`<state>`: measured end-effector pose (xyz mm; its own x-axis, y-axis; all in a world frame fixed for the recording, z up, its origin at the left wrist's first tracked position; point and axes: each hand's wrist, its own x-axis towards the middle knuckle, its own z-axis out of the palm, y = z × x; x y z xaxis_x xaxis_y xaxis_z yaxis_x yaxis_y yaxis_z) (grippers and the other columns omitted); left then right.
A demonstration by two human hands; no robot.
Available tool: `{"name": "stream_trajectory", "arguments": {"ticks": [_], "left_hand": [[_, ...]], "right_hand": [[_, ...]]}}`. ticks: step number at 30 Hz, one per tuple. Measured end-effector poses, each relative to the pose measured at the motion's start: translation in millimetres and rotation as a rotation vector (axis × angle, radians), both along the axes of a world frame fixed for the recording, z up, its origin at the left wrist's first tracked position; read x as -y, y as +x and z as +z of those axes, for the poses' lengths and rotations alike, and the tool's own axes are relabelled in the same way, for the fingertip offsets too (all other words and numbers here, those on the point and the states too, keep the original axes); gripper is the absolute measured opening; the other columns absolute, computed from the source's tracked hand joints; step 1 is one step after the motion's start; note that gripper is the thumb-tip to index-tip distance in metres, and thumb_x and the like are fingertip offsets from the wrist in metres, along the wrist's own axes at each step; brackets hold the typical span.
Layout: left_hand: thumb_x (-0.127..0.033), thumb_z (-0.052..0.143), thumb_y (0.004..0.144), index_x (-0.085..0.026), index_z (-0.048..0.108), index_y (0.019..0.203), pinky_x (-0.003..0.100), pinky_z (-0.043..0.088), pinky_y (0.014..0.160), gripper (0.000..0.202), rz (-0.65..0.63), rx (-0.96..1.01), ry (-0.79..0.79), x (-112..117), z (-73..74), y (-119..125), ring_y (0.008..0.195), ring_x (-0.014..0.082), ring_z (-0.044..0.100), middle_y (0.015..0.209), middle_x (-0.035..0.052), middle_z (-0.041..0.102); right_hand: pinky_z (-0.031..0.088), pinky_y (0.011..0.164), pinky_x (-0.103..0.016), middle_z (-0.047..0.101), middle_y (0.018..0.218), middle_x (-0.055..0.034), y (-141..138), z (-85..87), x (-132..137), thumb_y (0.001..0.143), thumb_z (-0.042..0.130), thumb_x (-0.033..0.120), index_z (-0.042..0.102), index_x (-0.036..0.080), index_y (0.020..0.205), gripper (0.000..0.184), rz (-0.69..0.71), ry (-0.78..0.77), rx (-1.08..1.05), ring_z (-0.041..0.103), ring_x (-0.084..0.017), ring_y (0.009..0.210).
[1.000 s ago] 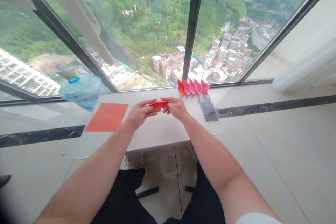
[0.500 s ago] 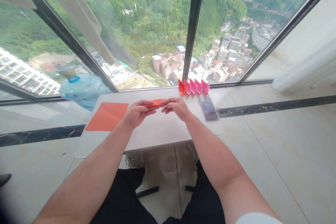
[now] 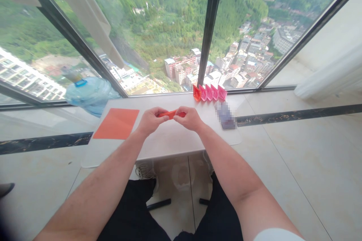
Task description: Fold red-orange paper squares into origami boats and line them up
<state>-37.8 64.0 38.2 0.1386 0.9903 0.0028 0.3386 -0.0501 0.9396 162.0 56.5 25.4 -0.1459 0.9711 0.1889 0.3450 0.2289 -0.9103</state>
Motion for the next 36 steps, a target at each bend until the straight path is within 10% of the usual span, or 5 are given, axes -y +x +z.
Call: {"name": "stream_trajectory", "arguments": {"ticks": [4,36], "left_hand": [[-0.038,0.08,0.069,-0.02,0.074,0.085,0.03,0.049,0.073,0.025,0.023,-0.013,0.102,2.5,-2.4,3.4,0.077,0.0187,0.064,0.082,0.0029,0.074],[-0.034,0.069,0.076,-0.019,0.073,0.072,0.027,0.04,0.058,0.017,0.155,-0.031,0.07,-0.8,0.7,-5.5,0.059,0.0149,0.053,0.063,0.0,0.066]], "right_hand": [[0.051,0.08,-0.031,0.075,0.099,-0.0043,-1.8,0.1,-1.4,0.075,0.073,0.031,0.069,0.022,0.105,0.032,-0.036,0.032,-0.021,0.067,-0.018,0.088],[0.039,0.058,-0.027,0.063,0.064,0.0006,6.0,2.0,-7.4,0.077,0.065,0.036,0.07,0.018,0.075,0.019,-0.104,-0.063,-0.044,0.05,-0.013,0.06]]}}
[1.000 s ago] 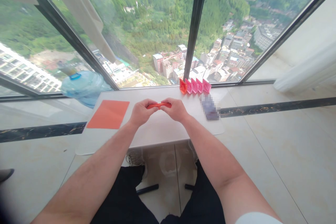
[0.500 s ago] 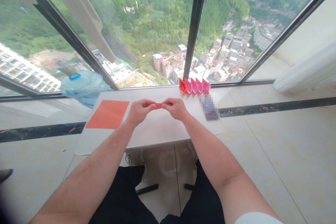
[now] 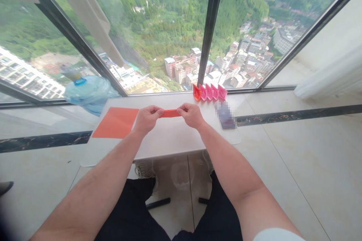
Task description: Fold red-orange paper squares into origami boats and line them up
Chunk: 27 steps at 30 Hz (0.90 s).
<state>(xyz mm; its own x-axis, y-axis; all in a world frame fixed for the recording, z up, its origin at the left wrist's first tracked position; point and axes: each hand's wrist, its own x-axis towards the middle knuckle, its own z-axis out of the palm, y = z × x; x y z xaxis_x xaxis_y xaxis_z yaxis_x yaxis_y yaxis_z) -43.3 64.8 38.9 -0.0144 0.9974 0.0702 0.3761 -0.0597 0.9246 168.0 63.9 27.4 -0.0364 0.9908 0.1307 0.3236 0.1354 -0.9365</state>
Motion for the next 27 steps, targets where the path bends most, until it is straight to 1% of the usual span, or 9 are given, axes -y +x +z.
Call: {"name": "stream_trajectory", "arguments": {"ticks": [5,9,11,13,15,17,22,27], "left_hand": [[-0.035,0.064,0.078,-0.019,0.067,0.068,0.027,0.036,0.056,0.02,0.02,-0.048,0.035,2.0,0.3,2.4,0.055,0.0134,0.047,0.057,-0.0014,0.059],[-0.035,0.062,0.079,-0.02,0.066,0.066,0.027,0.034,0.055,0.02,0.055,-0.052,0.036,2.4,-1.2,5.9,0.053,0.0133,0.044,0.054,-0.0017,0.056],[-0.035,0.062,0.078,-0.019,0.066,0.066,0.027,0.035,0.055,0.02,0.024,-0.067,0.024,2.4,-2.2,6.9,0.054,0.014,0.047,0.056,-0.001,0.058],[-0.035,0.064,0.077,-0.019,0.069,0.069,0.027,0.038,0.058,0.018,-0.043,-0.082,0.021,2.6,-2.9,7.0,0.059,0.0151,0.051,0.061,0.0002,0.063],[-0.036,0.067,0.075,-0.019,0.072,0.074,0.027,0.041,0.061,0.017,-0.109,-0.085,0.028,2.9,-3.3,6.6,0.064,0.0161,0.055,0.067,0.0009,0.067],[-0.036,0.069,0.075,-0.019,0.074,0.077,0.027,0.042,0.063,0.018,-0.138,-0.079,0.03,3.2,-3.4,6.3,0.065,0.0161,0.056,0.068,0.0008,0.067],[-0.037,0.069,0.075,-0.018,0.073,0.075,0.027,0.04,0.06,0.019,-0.124,-0.072,0.021,2.7,-4.6,6.9,0.061,0.0144,0.051,0.063,-0.0007,0.063],[-0.036,0.067,0.077,-0.019,0.072,0.073,0.027,0.041,0.06,0.018,-0.109,-0.101,0.037,2.9,-6.1,8.4,0.061,0.0147,0.053,0.063,-0.0006,0.063]], "right_hand": [[0.038,0.058,-0.027,0.061,0.064,0.0011,-2.0,2.9,1.5,0.077,0.063,0.033,0.067,0.019,0.072,0.016,-0.026,0.033,0.032,0.049,-0.013,0.061],[0.038,0.055,-0.026,0.06,0.062,0.0013,-3.9,0.8,0.8,0.076,0.063,0.033,0.066,0.019,0.07,0.016,-0.05,0.002,0.002,0.049,-0.013,0.059],[0.037,0.054,-0.026,0.059,0.06,0.0016,-3.6,-2.0,0.5,0.076,0.063,0.033,0.065,0.019,0.068,0.016,-0.069,-0.038,-0.004,0.048,-0.013,0.057],[0.037,0.053,-0.026,0.058,0.058,0.0021,-2.5,-4.2,0.6,0.075,0.063,0.033,0.064,0.019,0.067,0.016,-0.08,-0.062,0.011,0.048,-0.013,0.056],[0.037,0.054,-0.026,0.058,0.058,0.0023,-1.5,-4.7,1.0,0.075,0.063,0.033,0.064,0.02,0.067,0.016,-0.07,-0.051,0.027,0.047,-0.013,0.056],[0.037,0.055,-0.027,0.058,0.059,0.0023,-1.5,-3.6,1.7,0.075,0.063,0.032,0.065,0.019,0.068,0.015,-0.043,-0.025,0.03,0.047,-0.012,0.057],[0.038,0.057,-0.027,0.059,0.063,0.0021,-5.3,-1.3,3.1,0.077,0.063,0.032,0.066,0.019,0.07,0.015,0.012,-0.005,0.007,0.047,-0.012,0.058],[0.039,0.058,-0.027,0.061,0.063,0.0017,-7.8,-2.2,4.3,0.078,0.063,0.032,0.066,0.019,0.071,0.015,0.003,0.01,0.021,0.049,-0.013,0.06]]}}
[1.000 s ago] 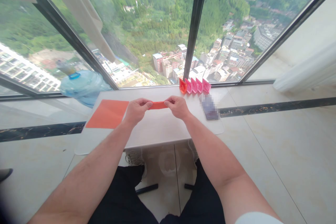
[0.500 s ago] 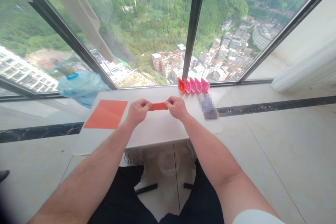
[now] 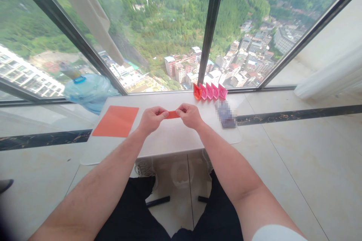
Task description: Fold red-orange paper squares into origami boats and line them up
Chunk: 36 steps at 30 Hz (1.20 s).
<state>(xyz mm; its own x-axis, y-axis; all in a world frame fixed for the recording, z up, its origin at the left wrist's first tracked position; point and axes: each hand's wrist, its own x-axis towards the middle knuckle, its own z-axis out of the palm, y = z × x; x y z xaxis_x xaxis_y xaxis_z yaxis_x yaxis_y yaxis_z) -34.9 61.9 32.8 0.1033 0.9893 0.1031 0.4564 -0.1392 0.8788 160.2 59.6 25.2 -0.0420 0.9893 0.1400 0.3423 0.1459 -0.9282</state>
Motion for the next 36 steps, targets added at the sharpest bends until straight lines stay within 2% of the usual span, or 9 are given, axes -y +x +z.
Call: {"name": "stream_trajectory", "arguments": {"ticks": [6,14,22,28,36], "left_hand": [[-0.038,0.066,0.08,-0.018,0.074,0.076,0.028,0.044,0.066,0.022,-0.086,-0.047,0.031,4.8,-0.3,7.4,0.067,0.0162,0.058,0.07,0.0013,0.07],[-0.036,0.065,0.08,-0.019,0.073,0.077,0.027,0.045,0.069,0.019,-0.064,-0.129,0.06,4.9,-3.4,10.9,0.071,0.0169,0.063,0.074,0.0013,0.073],[-0.04,0.067,0.079,-0.019,0.073,0.076,0.028,0.047,0.068,0.022,-0.069,-0.134,0.031,4.1,-3.3,9.0,0.069,0.0171,0.062,0.072,0.0015,0.073],[-0.031,0.063,0.079,-0.019,0.073,0.076,0.028,0.045,0.066,0.016,-0.054,-0.125,0.008,2.3,0.0,5.7,0.067,0.0163,0.061,0.071,0.0006,0.072],[-0.026,0.054,0.081,-0.018,0.076,0.087,0.03,0.047,0.068,0.025,-0.131,-0.082,-0.007,-1.7,-1.4,-0.7,0.072,0.0181,0.063,0.076,0.0018,0.073]], "right_hand": [[0.044,0.066,-0.027,0.068,0.071,0.0003,-6.7,-0.3,3.3,0.078,0.063,0.028,0.072,0.019,0.077,0.012,0.054,0.057,0.094,0.057,-0.014,0.068],[0.042,0.065,-0.026,0.069,0.071,0.0012,-10.8,-0.2,5.4,0.082,0.059,0.024,0.071,0.02,0.078,0.014,0.027,0.073,0.263,0.058,-0.014,0.067],[0.041,0.065,-0.026,0.071,0.073,-0.0005,-10.4,-1.5,6.1,0.085,0.063,0.028,0.072,0.021,0.08,0.013,0.025,0.108,0.407,0.06,-0.015,0.068],[0.04,0.064,-0.026,0.07,0.071,-0.0003,-9.4,0.1,4.5,0.084,0.062,0.027,0.072,0.02,0.078,0.013,-0.028,0.101,0.406,0.059,-0.015,0.067],[0.041,0.063,-0.026,0.07,0.071,0.0005,0.9,1.9,-0.6,0.085,0.061,0.026,0.072,0.019,0.078,0.014,0.044,0.086,0.345,0.059,-0.014,0.066]]}}
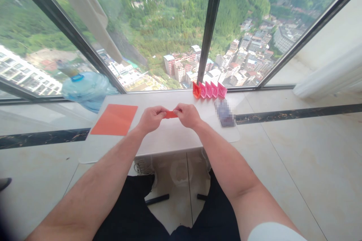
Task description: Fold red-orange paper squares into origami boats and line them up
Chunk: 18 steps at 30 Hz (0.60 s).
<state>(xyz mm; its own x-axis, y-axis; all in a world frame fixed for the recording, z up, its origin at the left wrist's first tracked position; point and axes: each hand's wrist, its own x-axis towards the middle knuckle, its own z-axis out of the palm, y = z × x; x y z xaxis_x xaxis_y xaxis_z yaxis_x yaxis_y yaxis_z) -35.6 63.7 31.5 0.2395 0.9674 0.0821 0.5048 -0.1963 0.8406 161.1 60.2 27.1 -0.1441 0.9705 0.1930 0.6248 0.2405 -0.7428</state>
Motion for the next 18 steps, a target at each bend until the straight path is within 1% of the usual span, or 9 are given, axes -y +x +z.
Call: {"name": "stream_trajectory", "arguments": {"ticks": [2,4,8,11,15,18], "left_hand": [[-0.026,0.052,0.082,-0.019,0.077,0.091,0.03,0.048,0.071,0.027,-0.035,-0.006,0.003,0.3,0.0,-1.1,0.074,0.0181,0.064,0.08,0.0017,0.074],[-0.026,0.055,0.08,-0.02,0.077,0.091,0.029,0.047,0.071,0.026,-0.057,-0.036,0.006,1.3,0.1,-0.8,0.073,0.0173,0.063,0.079,0.0007,0.074],[-0.029,0.066,0.073,-0.02,0.076,0.079,0.027,0.044,0.064,0.015,-0.037,-0.084,-0.032,3.1,-0.4,3.0,0.066,0.0152,0.058,0.069,-0.0015,0.07],[-0.029,0.065,0.072,-0.019,0.073,0.072,0.026,0.041,0.061,0.013,-0.029,-0.072,-0.063,3.1,-2.2,5.7,0.064,0.0141,0.056,0.065,-0.0018,0.067],[-0.034,0.066,0.073,-0.019,0.073,0.074,0.026,0.041,0.063,0.016,-0.06,-0.066,-0.023,3.1,-5.2,6.9,0.066,0.0145,0.057,0.067,-0.0014,0.068],[-0.037,0.066,0.074,-0.019,0.073,0.077,0.026,0.042,0.065,0.019,-0.062,-0.09,0.027,3.5,-6.5,8.2,0.068,0.0151,0.058,0.071,-0.0005,0.07]], "right_hand": [[0.04,0.062,-0.025,0.069,0.069,0.0008,1.6,-0.9,-0.5,0.085,0.061,0.026,0.072,0.02,0.079,0.014,0.007,-0.01,0.005,0.058,-0.014,0.065],[0.04,0.062,-0.026,0.07,0.069,0.0007,1.8,-1.8,-0.4,0.085,0.061,0.025,0.072,0.02,0.078,0.014,0.009,-0.02,0.009,0.058,-0.014,0.065],[0.04,0.063,-0.025,0.071,0.072,0.0009,-1.6,-2.6,0.5,0.082,0.063,0.025,0.072,0.019,0.077,0.012,0.013,-0.027,-0.041,0.059,-0.013,0.067],[0.04,0.062,-0.024,0.069,0.069,0.0023,-3.6,-3.4,0.2,0.078,0.069,0.026,0.072,0.019,0.075,0.008,0.046,-0.066,-0.079,0.058,-0.012,0.066],[0.04,0.062,-0.023,0.068,0.068,0.0031,-3.0,-4.6,-0.6,0.074,0.072,0.024,0.073,0.019,0.076,0.005,0.093,-0.117,-0.058,0.058,-0.012,0.066],[0.039,0.062,-0.023,0.068,0.066,0.0028,-3.4,-4.6,0.3,0.075,0.07,0.021,0.073,0.02,0.074,0.003,0.08,-0.093,-0.012,0.058,-0.012,0.065]]}}
